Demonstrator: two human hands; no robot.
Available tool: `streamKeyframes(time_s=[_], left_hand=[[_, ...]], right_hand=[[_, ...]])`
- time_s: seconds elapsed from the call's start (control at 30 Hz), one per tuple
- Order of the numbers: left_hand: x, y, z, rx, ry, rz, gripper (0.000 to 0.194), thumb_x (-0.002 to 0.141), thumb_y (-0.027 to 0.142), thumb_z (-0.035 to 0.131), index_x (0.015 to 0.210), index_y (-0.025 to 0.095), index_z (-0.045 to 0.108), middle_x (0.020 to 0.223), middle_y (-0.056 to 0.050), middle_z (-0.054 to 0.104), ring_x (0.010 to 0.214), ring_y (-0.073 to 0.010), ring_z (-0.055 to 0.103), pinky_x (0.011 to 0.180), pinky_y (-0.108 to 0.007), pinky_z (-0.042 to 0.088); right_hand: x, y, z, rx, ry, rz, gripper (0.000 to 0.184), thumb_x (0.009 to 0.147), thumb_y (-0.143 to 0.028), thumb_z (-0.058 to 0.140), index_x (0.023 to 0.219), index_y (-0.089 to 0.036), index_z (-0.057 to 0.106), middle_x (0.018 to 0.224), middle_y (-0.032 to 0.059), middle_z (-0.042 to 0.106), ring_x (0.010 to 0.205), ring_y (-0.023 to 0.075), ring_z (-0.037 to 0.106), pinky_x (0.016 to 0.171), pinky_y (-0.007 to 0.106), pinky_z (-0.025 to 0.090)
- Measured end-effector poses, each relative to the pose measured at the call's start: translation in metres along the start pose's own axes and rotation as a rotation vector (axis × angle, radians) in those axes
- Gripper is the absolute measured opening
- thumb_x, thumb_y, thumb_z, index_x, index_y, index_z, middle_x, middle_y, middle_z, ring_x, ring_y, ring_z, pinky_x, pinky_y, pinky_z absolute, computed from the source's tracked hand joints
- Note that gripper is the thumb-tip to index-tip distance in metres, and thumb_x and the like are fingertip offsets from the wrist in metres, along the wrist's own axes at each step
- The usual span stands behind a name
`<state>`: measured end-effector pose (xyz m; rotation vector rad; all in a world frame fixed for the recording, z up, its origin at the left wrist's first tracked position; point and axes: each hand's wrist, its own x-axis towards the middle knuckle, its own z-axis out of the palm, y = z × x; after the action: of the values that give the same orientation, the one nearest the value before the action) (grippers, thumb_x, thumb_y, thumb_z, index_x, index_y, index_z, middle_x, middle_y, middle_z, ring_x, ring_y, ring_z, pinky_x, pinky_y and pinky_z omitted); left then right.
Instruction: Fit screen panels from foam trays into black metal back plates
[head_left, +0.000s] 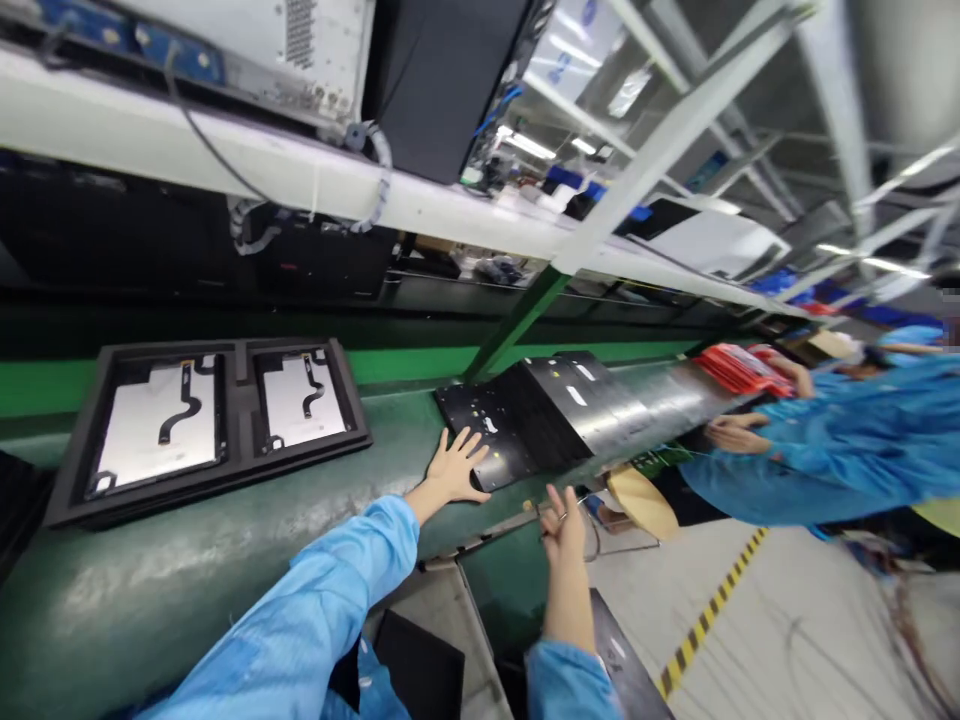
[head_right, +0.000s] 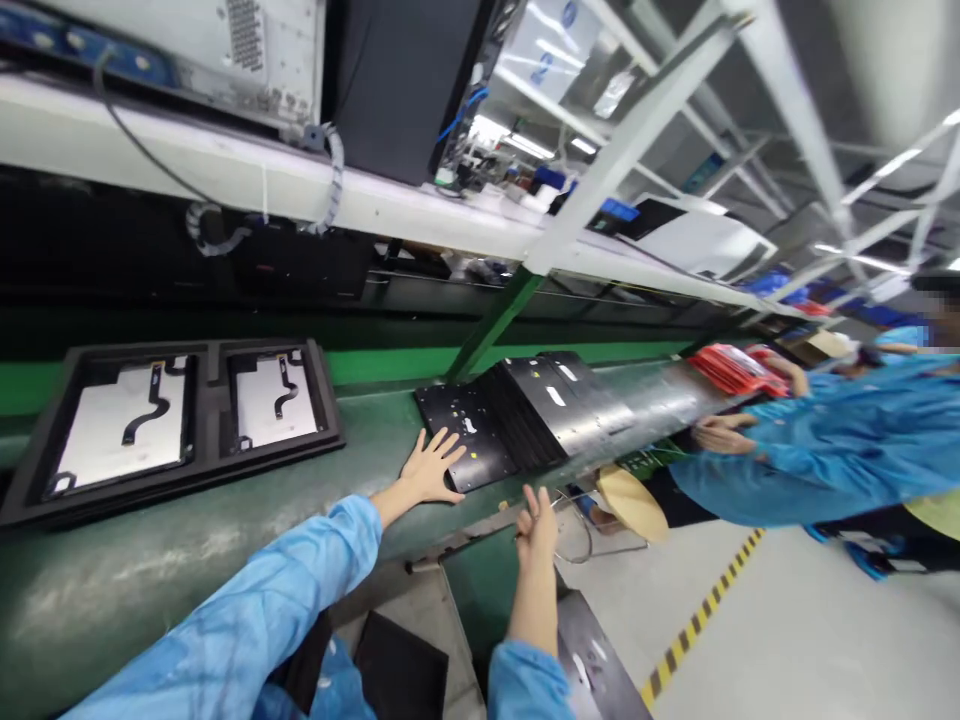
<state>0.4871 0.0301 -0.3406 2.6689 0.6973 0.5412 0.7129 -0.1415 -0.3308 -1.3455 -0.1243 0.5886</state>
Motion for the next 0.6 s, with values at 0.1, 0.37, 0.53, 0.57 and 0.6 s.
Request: streamKeyframes(time_s=[0.1,0.37,0.53,0.57,0.6], left_hand=[[-0.002,0.005,-0.012,0.041,-0.013,-0.008,0.113,0.083,0.086,0.072,0.174,0.026,0.044,0.186,-0.012,0.031,0.175,-0.0393,0.018,0.140,-0.069,0.009],[-0.052,0.028,-0.045,0.226,-0.005,0.011,0.103,0.092,0.082,0.066,0.176,0.027,0.040,0.187,-0.012,0.028,0.174,-0.0414,0.022,0.138,-0.074,0.010],[-0.128,0.023,-0.050,0.361,0.050,-0.012,0.095,0.097,0.069,0.066,0.178,0.033,0.033,0.187,-0.006,0.026,0.174,-0.0387,0.022,0.136,-0.073,0.020],[-0.141,0.018,-0.051,0.379,0.067,-0.023,0.094,0.097,0.068,0.066,0.178,0.035,0.033,0.187,-0.004,0.026,0.174,-0.0383,0.022,0.136,-0.073,0.021],[-0.151,0.014,-0.052,0.392,0.078,-0.041,0.093,0.096,0.066,0.067,0.178,0.037,0.033,0.187,-0.003,0.026,0.174,-0.0383,0.022,0.136,-0.073,0.021]], right_hand=[[-0.068,0.032,-0.031,0.124,-0.004,0.017,0.073,0.067,-0.076,0.089,0.113,-0.022,0.069,0.130,0.0130,0.080,0.044,-0.0008,0.022,0.035,0.016,0.020],[-0.236,0.148,-0.098,0.306,0.031,0.276,0.084,0.059,-0.089,0.088,0.111,-0.025,0.077,0.098,0.0101,0.082,0.038,-0.0006,0.022,0.037,0.017,0.015],[-0.284,0.177,-0.085,0.182,0.003,0.283,0.082,0.056,-0.096,0.083,0.103,-0.029,0.078,0.078,0.0053,0.076,0.038,0.0022,0.021,0.036,0.017,0.012],[-0.287,0.178,-0.078,0.153,-0.030,0.275,0.080,0.057,-0.096,0.082,0.102,-0.030,0.078,0.076,0.0045,0.075,0.038,0.0027,0.021,0.035,0.017,0.011],[-0.289,0.178,-0.070,0.129,-0.064,0.263,0.078,0.058,-0.096,0.081,0.101,-0.031,0.079,0.075,0.0035,0.074,0.038,0.0031,0.021,0.035,0.017,0.011]])
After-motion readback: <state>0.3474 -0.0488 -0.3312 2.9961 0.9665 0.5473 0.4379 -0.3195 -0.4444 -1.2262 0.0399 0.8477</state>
